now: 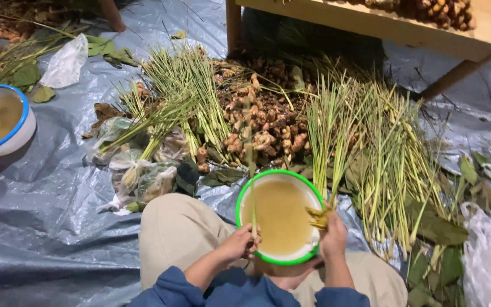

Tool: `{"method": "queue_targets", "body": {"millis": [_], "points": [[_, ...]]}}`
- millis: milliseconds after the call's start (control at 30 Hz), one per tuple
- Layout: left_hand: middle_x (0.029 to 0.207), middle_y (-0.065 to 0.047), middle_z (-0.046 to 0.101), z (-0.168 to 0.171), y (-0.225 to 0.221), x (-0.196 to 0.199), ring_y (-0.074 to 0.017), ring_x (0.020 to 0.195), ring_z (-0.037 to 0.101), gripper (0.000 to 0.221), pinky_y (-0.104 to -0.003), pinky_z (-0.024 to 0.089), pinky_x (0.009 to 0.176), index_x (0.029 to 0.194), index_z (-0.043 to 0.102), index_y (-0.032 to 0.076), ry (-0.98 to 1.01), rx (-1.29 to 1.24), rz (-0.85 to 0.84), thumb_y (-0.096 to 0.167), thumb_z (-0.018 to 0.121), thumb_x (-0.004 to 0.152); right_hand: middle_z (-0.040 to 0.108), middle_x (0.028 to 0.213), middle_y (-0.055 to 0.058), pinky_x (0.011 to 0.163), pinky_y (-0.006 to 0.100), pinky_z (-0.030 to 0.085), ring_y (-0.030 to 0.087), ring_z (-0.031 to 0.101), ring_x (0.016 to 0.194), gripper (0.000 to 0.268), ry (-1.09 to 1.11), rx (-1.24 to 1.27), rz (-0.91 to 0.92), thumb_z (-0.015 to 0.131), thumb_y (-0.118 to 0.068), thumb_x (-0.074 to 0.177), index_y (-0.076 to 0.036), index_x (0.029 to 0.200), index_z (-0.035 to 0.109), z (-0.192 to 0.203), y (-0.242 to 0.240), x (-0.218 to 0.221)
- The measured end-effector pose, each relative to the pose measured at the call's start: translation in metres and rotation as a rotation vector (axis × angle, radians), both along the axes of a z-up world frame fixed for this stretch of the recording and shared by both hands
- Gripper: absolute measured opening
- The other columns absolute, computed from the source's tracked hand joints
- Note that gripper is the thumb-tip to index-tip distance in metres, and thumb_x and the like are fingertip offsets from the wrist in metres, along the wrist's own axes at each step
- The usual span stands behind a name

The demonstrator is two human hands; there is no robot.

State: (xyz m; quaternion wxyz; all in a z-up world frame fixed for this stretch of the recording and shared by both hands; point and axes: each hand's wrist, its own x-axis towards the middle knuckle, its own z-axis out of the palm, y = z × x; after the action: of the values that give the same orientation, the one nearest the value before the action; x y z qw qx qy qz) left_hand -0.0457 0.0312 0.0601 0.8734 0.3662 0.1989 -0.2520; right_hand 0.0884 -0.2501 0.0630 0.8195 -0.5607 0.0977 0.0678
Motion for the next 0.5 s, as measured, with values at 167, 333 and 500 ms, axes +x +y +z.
{"method": "queue_targets", "body": {"millis": [167,333,500], "points": [[0.084,0.0,0.052,0.0,-0.021,-0.02,-0.0091,0.061,0.038,0.021,-0.023,0.036,0.054,0.114,0.051,0.016,-0.1,-0.078,-0.067,0.008,0.035,0.102,0.066,0.105,0.012,0.072,0.026,0.045,0.016,0.057,0.083,0.035,0.065,-0.224,0.135,0.062,-0.008,0.097,0.002,0.131,0.064,0.005,0.039,-0.036],[0.081,-0.001,0.047,-0.001,-0.035,-0.023,-0.0113,0.06,0.039,0.023,-0.025,0.033,0.053,0.105,0.046,0.017,-0.091,-0.162,-0.018,0.002,0.046,0.088,0.064,0.086,0.009,0.059,0.023,0.044,0.013,0.056,0.068,0.023,0.049,-0.248,0.211,0.069,-0.006,0.093,0.002,0.114,0.061,0.007,0.05,-0.061],[0.099,-0.011,0.068,0.011,-0.037,-0.021,-0.02,0.08,0.069,0.041,-0.033,0.067,0.059,0.112,0.063,0.006,-0.152,0.371,0.246,0.012,0.089,0.08,0.072,0.091,0.013,0.067,0.034,0.064,0.017,0.068,0.077,0.024,0.025,-0.27,0.323,0.072,-0.009,0.095,0.001,0.117,0.072,0.001,0.047,-0.08]]}}
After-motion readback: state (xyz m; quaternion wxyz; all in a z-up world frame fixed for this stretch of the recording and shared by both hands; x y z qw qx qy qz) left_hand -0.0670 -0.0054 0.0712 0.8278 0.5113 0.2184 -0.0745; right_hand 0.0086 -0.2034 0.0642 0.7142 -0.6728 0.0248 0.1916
